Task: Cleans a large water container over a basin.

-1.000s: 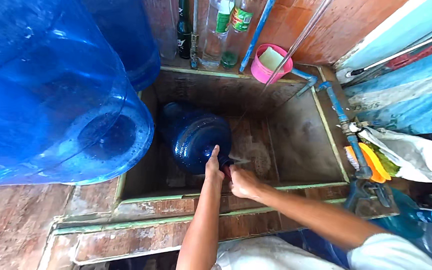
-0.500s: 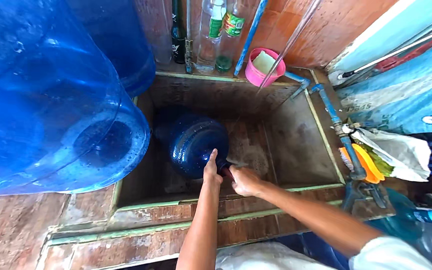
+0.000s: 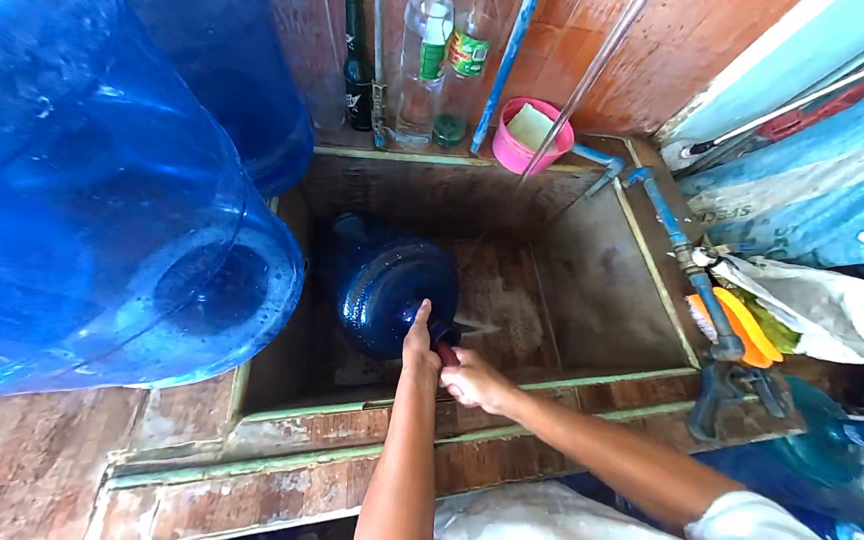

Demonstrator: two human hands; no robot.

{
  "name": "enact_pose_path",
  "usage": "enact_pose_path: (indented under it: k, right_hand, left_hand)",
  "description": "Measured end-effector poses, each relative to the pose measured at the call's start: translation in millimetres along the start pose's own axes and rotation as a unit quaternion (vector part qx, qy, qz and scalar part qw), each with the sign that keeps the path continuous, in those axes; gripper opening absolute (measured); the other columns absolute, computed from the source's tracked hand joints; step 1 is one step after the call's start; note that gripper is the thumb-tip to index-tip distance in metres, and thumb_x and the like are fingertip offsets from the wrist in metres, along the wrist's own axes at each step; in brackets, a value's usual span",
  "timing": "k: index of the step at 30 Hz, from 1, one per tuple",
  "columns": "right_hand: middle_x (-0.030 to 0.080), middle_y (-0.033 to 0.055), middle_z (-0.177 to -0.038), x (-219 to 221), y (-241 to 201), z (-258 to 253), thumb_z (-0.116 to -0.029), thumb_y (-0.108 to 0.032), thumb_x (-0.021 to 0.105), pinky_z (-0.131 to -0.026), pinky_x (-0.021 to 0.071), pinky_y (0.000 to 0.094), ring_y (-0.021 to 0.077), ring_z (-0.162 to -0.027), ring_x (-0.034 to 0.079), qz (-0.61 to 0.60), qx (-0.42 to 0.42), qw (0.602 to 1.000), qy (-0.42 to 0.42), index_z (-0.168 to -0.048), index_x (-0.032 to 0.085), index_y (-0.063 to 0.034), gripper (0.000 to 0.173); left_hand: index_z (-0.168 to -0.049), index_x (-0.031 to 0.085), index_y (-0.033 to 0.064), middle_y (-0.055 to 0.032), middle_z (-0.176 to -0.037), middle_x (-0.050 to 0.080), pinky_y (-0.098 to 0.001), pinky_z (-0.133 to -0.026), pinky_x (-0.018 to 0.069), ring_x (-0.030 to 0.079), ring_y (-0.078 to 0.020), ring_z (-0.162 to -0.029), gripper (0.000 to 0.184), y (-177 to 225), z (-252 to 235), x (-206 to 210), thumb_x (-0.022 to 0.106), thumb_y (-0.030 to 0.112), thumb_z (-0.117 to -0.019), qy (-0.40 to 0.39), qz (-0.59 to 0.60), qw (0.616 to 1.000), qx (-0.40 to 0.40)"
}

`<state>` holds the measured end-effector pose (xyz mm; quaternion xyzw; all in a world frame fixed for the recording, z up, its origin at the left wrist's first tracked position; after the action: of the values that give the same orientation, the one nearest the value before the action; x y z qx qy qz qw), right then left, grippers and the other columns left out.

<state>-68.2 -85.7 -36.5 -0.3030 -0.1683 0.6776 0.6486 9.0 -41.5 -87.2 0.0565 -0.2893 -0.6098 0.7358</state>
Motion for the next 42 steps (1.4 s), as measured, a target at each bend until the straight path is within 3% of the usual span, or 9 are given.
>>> enact_pose_path:
  k: [3,5,11,16,18,22,27,33,42]
  right_hand:
    - [0.065,0.0257,-0.115,-13.7,-28.9,7.2,-0.0960,-0.006,0.061,-0.092,0.0522,0.0522,0.0375,-0.108,0.066,0.440,0.007,0.898,-0.033,-0.137,0.047,0.0061,0.045]
    - [0.063,0.0310,-0.121,-21.1,-36.0,11.5,-0.0934,-0.002,0.062,-0.097,0.0475,0.0614,0.0477,-0.117,0.062,0.552,-0.007,0.833,-0.045,-0.135,0.045,0.0090,0.046]
    - [0.040,-0.0036,-0.058,8.0,-0.9,3.7,-0.0977,-0.001,0.056,-0.039,0.0306,0.0196,0.0042,-0.042,0.036,-0.104,0.011,0.995,0.000,-0.106,0.052,-0.0035,0.009]
    - [0.064,0.0298,-0.120,-14.7,-34.7,10.6,-0.0934,-0.004,0.063,-0.097,0.0479,0.0596,0.0459,-0.116,0.063,0.539,0.000,0.841,-0.050,-0.137,0.044,0.0082,0.049]
    - [0.065,0.0290,-0.116,-21.6,-33.9,7.1,-0.0943,-0.004,0.061,-0.095,0.0493,0.0569,0.0433,-0.112,0.065,0.493,-0.022,0.869,-0.038,-0.135,0.048,0.0069,0.044]
    - [0.044,-0.0010,-0.062,-0.2,-4.4,2.1,-0.0980,-0.005,0.058,-0.043,0.0348,0.0220,0.0066,-0.046,0.041,0.022,-0.020,1.000,0.000,-0.110,0.054,-0.0027,0.013]
    - [0.063,0.0296,-0.123,-28.0,-39.3,10.6,-0.0971,-0.006,0.058,-0.098,0.0476,0.0594,0.0455,-0.119,0.062,0.560,0.007,0.828,-0.027,-0.136,0.046,0.0068,0.043]
    - [0.066,0.0283,-0.121,-90.0,7.7,11.3,-0.1068,-0.029,0.053,-0.102,0.0465,0.0603,0.0427,-0.117,0.064,0.359,0.004,0.930,0.082,-0.132,0.059,0.0036,0.042]
    - [0.071,0.0278,-0.106,-129.4,23.2,24.7,-0.1063,-0.027,0.055,-0.087,0.0524,0.0629,0.0470,-0.102,0.070,0.459,-0.008,0.869,0.181,-0.129,0.060,0.0009,0.037]
  left_hand:
    - [-0.130,0.055,0.0043,-0.0143,-0.107,0.064,-0.0397,-0.078,0.0548,0.064,-0.0215,-0.090,0.041,-6.8,-5.6,2.5,0.050,0.038,-0.1071,-0.010,0.015,1.000,-0.016]
    - [-0.134,0.053,0.0042,-0.0156,-0.115,0.064,-0.0410,-0.083,0.0542,0.063,-0.0226,-0.097,0.043,-12.6,-8.5,8.6,0.050,0.038,-0.1073,-0.025,0.022,0.999,-0.024]
    - [-0.133,0.055,0.0036,-0.0151,-0.112,0.064,-0.0402,-0.082,0.0537,0.063,-0.0219,-0.094,0.042,4.9,3.6,-4.6,0.053,0.037,-0.1064,0.003,0.002,1.000,-0.002]
    - [-0.130,0.054,0.0048,-0.0137,-0.105,0.063,-0.0389,-0.077,0.0545,0.063,-0.0212,-0.088,0.041,-9.7,-7.3,2.4,0.050,0.038,-0.1071,-0.023,0.023,0.999,-0.027]
    - [-0.133,0.054,0.0042,-0.0154,-0.111,0.063,-0.0414,-0.081,0.0544,0.063,-0.0228,-0.094,0.044,-6.5,-7.9,3.7,0.050,0.039,-0.1070,-0.023,0.011,0.999,-0.022]
    - [-0.135,0.054,0.0035,-0.0167,-0.114,0.064,-0.0427,-0.083,0.0539,0.063,-0.0241,-0.096,0.047,1.3,-1.6,-4.7,0.052,0.040,-0.1064,0.004,0.009,1.000,-0.006]
    - [-0.120,0.053,0.0079,-0.0133,-0.093,0.063,-0.0412,-0.065,0.0554,0.064,-0.0239,-0.077,0.041,-12.6,-8.3,15.0,0.037,0.044,-0.1069,-0.065,0.093,0.991,-0.064]
    - [-0.139,0.048,-0.0075,-0.0276,-0.127,0.059,-0.0541,-0.095,0.0510,0.060,-0.0364,-0.113,0.053,-43.8,-4.1,51.3,0.055,0.035,-0.1067,-0.042,-0.046,0.998,-0.008]
    - [-0.144,0.047,0.0028,-0.0221,-0.135,0.057,-0.0538,-0.099,0.0488,0.057,-0.0332,-0.120,0.059,-79.3,-12.8,90.5,0.052,0.046,-0.1049,-0.129,0.025,0.982,-0.134]
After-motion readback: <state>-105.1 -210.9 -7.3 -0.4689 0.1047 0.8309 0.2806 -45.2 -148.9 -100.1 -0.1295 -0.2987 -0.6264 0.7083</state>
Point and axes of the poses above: each hand's wrist, its own z-axis away from the middle knuckle, its own x-axis out of the palm, y = z × x, the point moved 9 cm from there along -z, towards the middle knuckle
